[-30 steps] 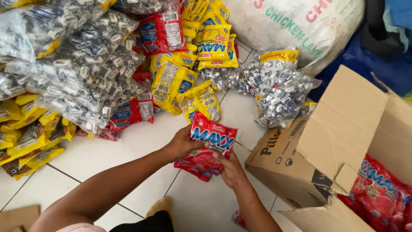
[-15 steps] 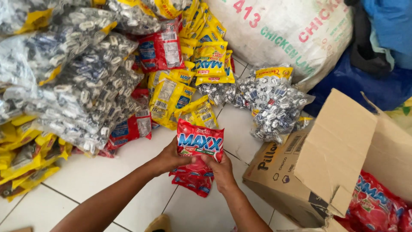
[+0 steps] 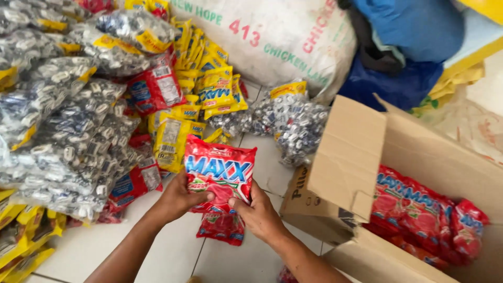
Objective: The person organizes and packs bags of menthol candy into a cardboard box by hand.
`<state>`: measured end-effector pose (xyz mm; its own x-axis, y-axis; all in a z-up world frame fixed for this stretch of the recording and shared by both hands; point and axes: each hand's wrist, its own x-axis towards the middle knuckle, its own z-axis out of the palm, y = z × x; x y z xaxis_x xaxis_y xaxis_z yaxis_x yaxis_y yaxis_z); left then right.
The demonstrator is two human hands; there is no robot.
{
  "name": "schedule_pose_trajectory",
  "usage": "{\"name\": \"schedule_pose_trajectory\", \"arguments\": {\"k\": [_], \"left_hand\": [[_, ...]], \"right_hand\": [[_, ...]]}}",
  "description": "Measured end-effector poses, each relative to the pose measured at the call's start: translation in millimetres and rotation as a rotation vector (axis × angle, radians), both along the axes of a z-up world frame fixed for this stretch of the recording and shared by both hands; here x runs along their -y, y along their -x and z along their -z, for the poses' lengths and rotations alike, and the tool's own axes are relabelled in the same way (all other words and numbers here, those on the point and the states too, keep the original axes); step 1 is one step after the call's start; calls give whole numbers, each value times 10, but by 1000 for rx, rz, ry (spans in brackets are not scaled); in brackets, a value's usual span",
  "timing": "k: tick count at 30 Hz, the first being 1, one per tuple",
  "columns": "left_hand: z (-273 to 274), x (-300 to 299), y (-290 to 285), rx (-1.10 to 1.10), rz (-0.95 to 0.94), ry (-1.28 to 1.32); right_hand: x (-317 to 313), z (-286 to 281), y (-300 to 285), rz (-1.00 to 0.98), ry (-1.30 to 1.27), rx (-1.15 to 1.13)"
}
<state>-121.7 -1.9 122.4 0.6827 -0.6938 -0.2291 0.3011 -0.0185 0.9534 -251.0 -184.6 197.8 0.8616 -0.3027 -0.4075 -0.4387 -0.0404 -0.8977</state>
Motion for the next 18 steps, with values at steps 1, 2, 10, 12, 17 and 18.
{"name": "schedule_pose_trajectory", "arguments": {"k": [1,2,10,12,17,18], "left_hand": [[-133,12,13,-19,-47,-16],[-265,35,34,-38,-95,-31],[-1779,729,397,484,66,58],[-2111,1027,616,595,137,61],[-2683,1918,1111,564,315,-177],[-2747,2125,1196,565,322,-173]], "right_hand": [[49,-115,24,-36,-10,97],[109,-230,56,-74,-19,193],[1020,-1313,720,-117,-46,457],[1328,-1570,999,-90,-49,457],[2347,-2011,1662,-104,130,458],[2545,-2031,1784,-97,134,458]]}}
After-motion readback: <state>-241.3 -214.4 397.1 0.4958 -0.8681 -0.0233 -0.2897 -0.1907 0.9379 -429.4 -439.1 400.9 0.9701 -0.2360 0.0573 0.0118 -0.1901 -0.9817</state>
